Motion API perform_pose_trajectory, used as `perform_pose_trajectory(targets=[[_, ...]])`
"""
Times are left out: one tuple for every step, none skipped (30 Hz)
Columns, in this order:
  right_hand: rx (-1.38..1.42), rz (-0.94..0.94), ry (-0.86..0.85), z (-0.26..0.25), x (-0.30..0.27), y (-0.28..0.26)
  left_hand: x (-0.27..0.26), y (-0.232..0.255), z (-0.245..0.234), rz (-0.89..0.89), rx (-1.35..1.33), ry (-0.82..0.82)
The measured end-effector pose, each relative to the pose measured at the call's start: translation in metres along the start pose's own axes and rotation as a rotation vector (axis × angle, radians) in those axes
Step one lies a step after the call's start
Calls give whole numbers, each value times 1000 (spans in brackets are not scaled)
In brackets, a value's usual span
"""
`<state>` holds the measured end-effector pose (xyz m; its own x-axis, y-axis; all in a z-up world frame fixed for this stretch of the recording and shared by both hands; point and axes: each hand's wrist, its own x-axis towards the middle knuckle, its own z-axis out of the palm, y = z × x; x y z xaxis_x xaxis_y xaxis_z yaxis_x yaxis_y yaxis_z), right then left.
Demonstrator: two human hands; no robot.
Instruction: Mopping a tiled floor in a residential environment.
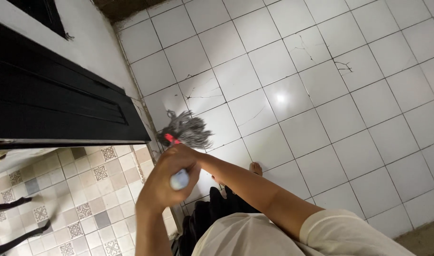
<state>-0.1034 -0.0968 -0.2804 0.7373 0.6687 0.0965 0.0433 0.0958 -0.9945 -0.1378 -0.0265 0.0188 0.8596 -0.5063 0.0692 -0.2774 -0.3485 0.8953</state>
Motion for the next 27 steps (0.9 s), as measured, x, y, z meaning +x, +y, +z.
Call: perform_pose_trajectory(targets=[[32,19,-21,0,-1,3,7,0,7,140,58,13],[32,18,-22,-5,-6,1,11,-3,17,140,59,14],[-13,14,-11,-11,-10,-1,16,-6,27,-11,41,-95],[-60,8,6,-21,-11,-2,25,-10,36,-156,24,-208],[-63,4,12,-32,-13,-4,31,-8,41,-150,28,-212],[-110,6,31,-43,-21,-6,35,-5,50,-179,-2,-267],[-157,8,50,-54,-30,-8,39,-3,59,-207,-32,-323],[-154,14,58,-63,-43,-11,45,3,63,-208,-36,-331],[-195,20,76,-71,-55,-13,50,9,66,-35,-123,-316],[-238,32,100,-78,-69,-16,55,15,69,139,-218,-307],[-237,45,113,-87,-83,-22,60,24,72,140,-230,-321],[-288,45,135,-102,-95,-27,70,33,78,126,-213,-333],[-340,45,157,-118,-107,-32,79,42,83,113,-195,-346],[-344,50,171,-131,-118,-44,84,45,89,120,-200,-358],[-367,27,203,-143,-128,-55,90,48,94,171,-228,-341],[-391,4,236,-157,-142,-67,95,51,102,224,-257,-326],[-397,10,251,-173,-155,-69,102,53,114,233,-263,-338],[-437,1,290,-186,-168,-71,106,53,125,257,-283,-335],[-477,-8,330,-199,-181,-72,111,53,136,280,-302,-331],[-480,-2,341,-216,-195,-62,117,51,151,284,-309,-342],[-525,34,374,-234,-209,-52,123,48,165,290,-301,-298],[-568,70,403,-248,-221,-41,127,44,178,293,-293,-251],[-568,77,411,-263,-233,-39,131,32,194,293,-298,-259],[-571,126,441,-279,-243,-38,135,22,211,260,-279,-234],[-573,176,470,-295,-253,-37,139,11,227,226,-260,-209],[-570,177,469,-301,-265,-28,140,7,237,223,-260,-209],[-599,216,499,-307,-277,-20,140,2,246,229,-301,-197]])
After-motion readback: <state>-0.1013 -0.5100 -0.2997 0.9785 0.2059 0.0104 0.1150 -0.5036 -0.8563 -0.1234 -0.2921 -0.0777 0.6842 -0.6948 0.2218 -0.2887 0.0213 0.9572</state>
